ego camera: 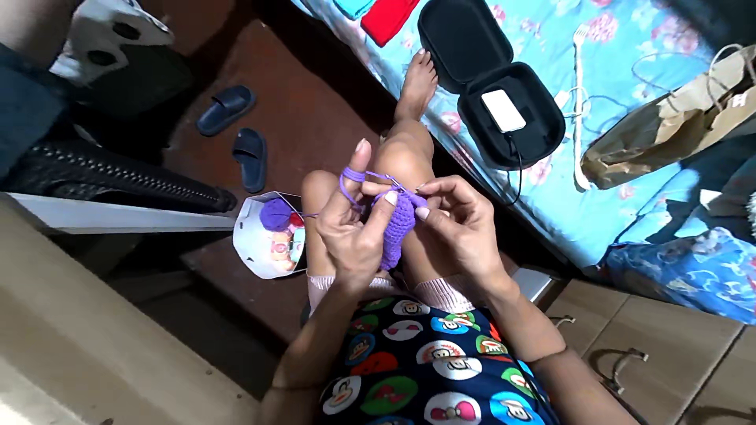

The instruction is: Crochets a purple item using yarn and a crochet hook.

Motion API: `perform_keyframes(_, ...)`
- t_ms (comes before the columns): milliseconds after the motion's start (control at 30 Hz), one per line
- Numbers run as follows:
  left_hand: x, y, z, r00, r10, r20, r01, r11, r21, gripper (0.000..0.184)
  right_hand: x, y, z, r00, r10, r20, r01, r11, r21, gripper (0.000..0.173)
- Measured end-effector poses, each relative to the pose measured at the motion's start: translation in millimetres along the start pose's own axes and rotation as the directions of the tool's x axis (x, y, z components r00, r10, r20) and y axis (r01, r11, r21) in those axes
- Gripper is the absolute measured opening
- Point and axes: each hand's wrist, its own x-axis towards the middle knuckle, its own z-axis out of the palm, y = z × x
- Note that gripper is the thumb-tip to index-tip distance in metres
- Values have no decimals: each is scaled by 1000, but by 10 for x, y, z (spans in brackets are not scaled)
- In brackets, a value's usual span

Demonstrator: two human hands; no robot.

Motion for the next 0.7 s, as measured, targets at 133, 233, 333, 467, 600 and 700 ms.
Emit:
perform_keyframes(133,55,1,-12,997,-71,-26,67,990,-125,55,-39,156,-6,908,-419,13,376,799,-469,17)
perform_keyframes(233,52,61,-79,991,-130,11,131,986,-105,57,-34,209,-12,827,-558,69,474,626,-619,22)
perform_keyframes(333,82,81,-162,986,-155,56,161,980,-116,55,-29,201,-10,803,-586,107,500,565,-656,21)
perform_keyframes(467,263,39,-232,973,-212,87,226,948,-225,50,-22,199,-27,798,-584,144,517,542,-663,22)
perform_keyframes(600,335,28,-335,938,-306,162,339,906,-253,45,-36,196,-44,808,-566,163,514,545,-662,23)
perform_keyframes(700,358,14,-388,913,-351,208,401,868,-292,44,-38,200,-64,820,-545,178,518,572,-635,23)
